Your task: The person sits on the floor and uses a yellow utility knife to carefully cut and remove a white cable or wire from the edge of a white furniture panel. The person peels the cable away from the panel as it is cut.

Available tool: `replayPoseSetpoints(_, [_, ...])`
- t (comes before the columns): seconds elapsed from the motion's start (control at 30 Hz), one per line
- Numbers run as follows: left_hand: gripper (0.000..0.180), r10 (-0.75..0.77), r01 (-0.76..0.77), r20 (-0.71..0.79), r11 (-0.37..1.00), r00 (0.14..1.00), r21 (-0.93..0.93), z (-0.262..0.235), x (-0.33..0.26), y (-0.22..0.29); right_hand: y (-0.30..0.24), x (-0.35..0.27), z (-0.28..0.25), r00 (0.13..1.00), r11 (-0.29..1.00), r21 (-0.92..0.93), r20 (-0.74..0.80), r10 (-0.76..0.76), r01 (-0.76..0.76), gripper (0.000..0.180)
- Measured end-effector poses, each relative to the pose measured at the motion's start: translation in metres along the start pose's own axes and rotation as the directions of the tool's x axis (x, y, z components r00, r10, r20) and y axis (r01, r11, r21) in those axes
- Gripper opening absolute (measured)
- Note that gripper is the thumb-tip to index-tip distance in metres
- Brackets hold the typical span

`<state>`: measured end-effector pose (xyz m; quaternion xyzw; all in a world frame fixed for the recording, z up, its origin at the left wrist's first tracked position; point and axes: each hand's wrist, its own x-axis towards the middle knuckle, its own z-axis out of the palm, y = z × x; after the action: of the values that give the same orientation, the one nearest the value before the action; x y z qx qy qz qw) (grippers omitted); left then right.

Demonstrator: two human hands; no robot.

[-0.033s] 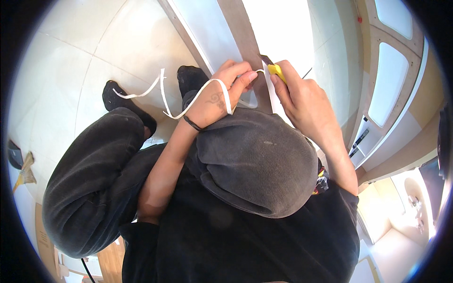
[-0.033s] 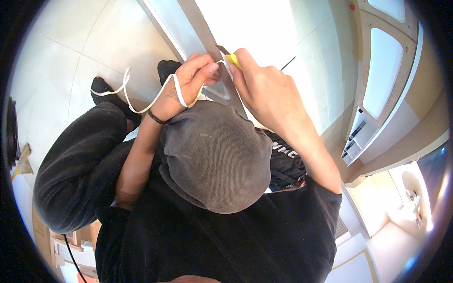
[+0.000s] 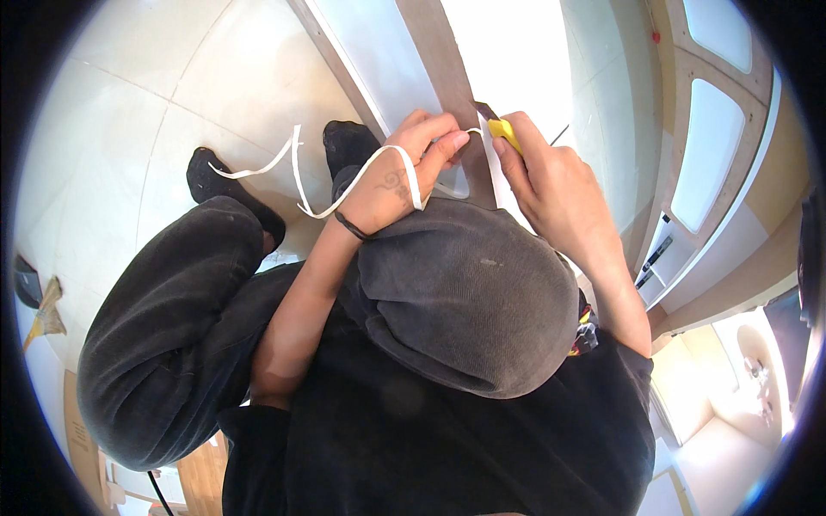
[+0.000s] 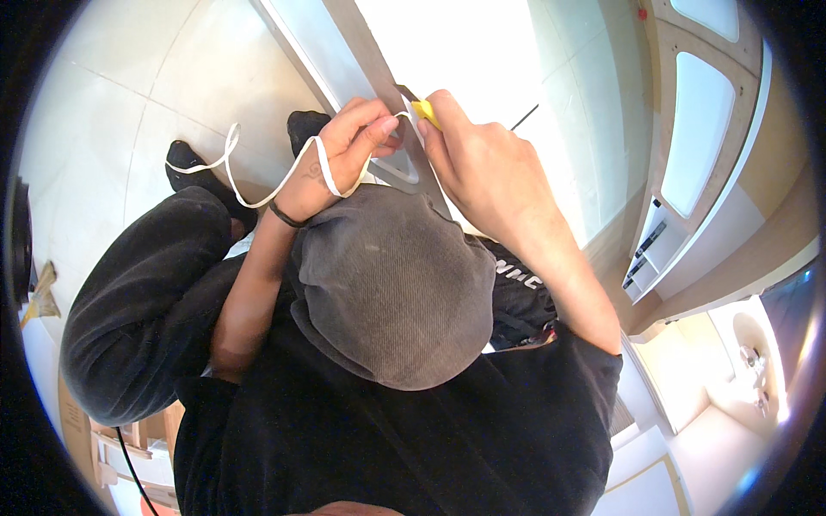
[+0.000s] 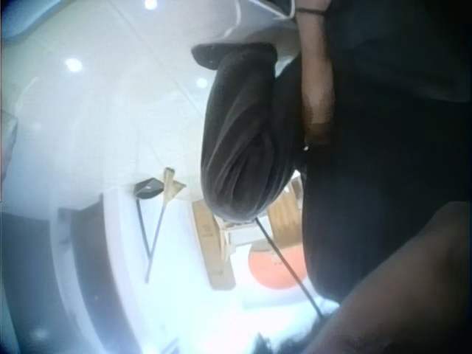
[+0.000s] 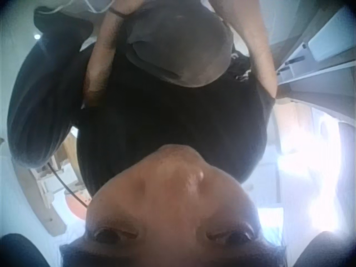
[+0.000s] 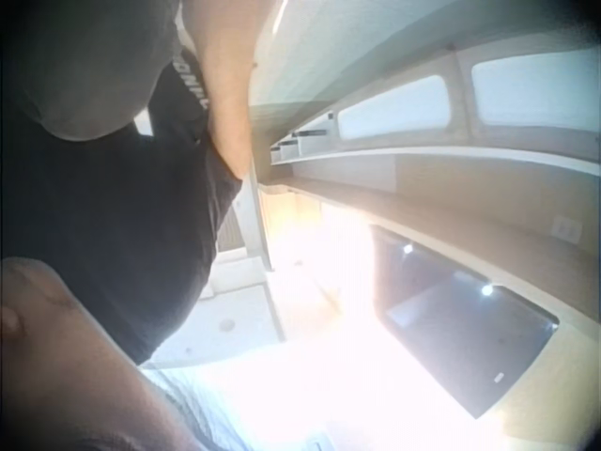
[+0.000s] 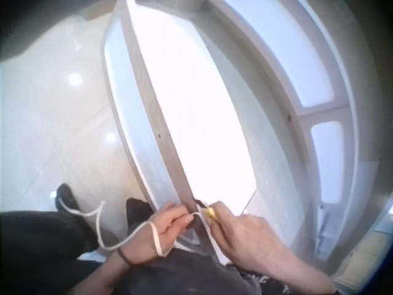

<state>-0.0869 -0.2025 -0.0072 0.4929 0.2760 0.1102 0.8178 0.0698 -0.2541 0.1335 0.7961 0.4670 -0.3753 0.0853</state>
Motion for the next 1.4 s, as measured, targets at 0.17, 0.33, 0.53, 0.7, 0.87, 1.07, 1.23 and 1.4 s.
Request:
replayPoseSetpoints(0.17, [0.026,0.091,-0.069,-0.124,0.983,0.988,0.171,-0.009,0.01,0.014,0.011,-0.001,0.008,0.99,0.965,0.261,-0.138,0.003,0.034,0.02])
replayPoseSetpoints(0.33, [0.024,0.115,-0.111,-0.329,0.993,0.937,0.033,-0.038,0.042,0.035,0.012,-0.006,0.043,0.937,0.879,0.475,-0.283,0.205,-0.049,0.033])
replayPoseSetpoints(0.53, [0.022,0.124,-0.163,-0.284,0.979,0.951,-0.12,-0.04,0.064,0.047,0.012,-0.007,0.066,0.9,0.738,0.673,-0.288,0.326,-0.052,0.041])
replayPoseSetpoints(0.7, [0.014,0.053,-0.088,-0.232,0.986,0.971,-0.143,-0.046,0.065,0.052,0.022,-0.005,0.062,0.921,0.693,0.719,-0.239,0.307,-0.045,0.039])
replayPoseSetpoints(0.87, [0.046,-0.036,-0.112,-0.268,0.848,0.963,-0.517,-0.053,0.063,0.055,0.029,-0.006,0.061,0.931,0.667,0.745,-0.231,0.281,-0.016,0.041])
replayPoseSetpoints(1.07, [0.025,0.3,-0.229,-0.507,0.953,0.808,0.198,-0.047,0.066,0.061,0.032,-0.005,0.058,0.948,0.679,0.735,-0.215,0.235,-0.001,0.041])
replayPoseSetpoints(1.23, [0.018,0.239,-0.212,-0.417,0.971,0.877,0.111,-0.031,0.06,0.056,0.034,-0.005,0.057,0.95,0.669,0.743,-0.218,0.222,0.014,0.045])
replayPoseSetpoints(1.4, [0.03,0.185,-0.199,-0.33,0.98,0.926,-0.009,-0.044,0.06,0.052,0.035,-0.004,0.056,0.952,0.667,0.744,-0.225,0.21,0.029,0.043])
